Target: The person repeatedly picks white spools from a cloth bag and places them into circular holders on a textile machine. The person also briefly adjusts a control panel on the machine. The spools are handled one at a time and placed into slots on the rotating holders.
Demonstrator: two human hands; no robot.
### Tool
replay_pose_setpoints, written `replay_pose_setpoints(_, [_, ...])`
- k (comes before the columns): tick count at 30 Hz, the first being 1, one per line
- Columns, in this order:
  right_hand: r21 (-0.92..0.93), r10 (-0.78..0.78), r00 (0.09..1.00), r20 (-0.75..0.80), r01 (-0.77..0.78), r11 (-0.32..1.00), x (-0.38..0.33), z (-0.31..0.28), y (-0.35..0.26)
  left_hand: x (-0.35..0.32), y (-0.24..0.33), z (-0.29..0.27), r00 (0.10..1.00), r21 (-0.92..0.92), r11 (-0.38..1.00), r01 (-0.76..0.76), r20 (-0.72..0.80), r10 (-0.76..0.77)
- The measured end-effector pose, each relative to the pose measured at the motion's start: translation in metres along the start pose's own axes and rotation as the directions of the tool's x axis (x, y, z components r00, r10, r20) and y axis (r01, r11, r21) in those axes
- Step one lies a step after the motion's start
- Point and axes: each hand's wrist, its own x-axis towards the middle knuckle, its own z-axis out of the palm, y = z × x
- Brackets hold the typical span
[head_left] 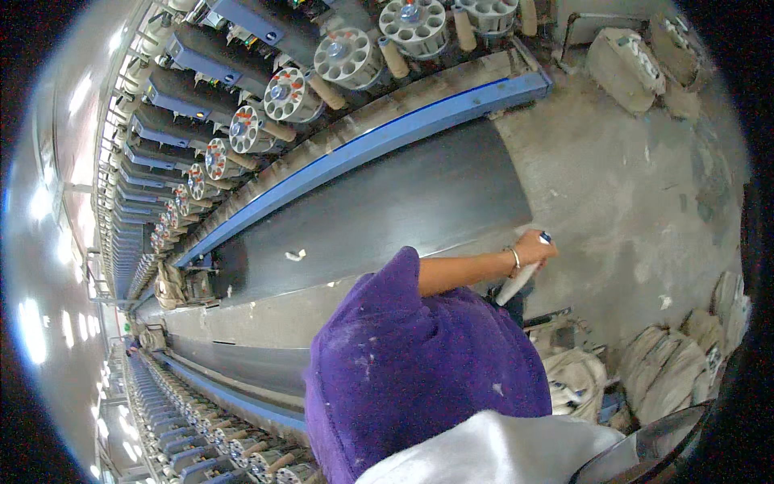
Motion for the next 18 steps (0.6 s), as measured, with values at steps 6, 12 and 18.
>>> replay_pose_setpoints(6, [0.537,0.270,0.962,-0.040,-0.207,0.818,-0.044,-0.059,-0.099,0.057,0.053,0.133,0.965,0.116,0.991,-0.058,0.260,0.026])
replay_pose_setpoints(12, [0.822,0.027,0.929,0.369,-0.340,0.457,-0.003,-0.004,-0.250,0.101,0.097,0.233,0.827,0.185,0.976,-0.115,0.563,-0.009])
replay_pose_setpoints(18, [0.877,-0.100,0.879,0.467,-0.445,0.184,0.050,0.003,-0.358,0.192,0.195,0.210,0.808,0.233,0.972,0.023,0.569,-0.156])
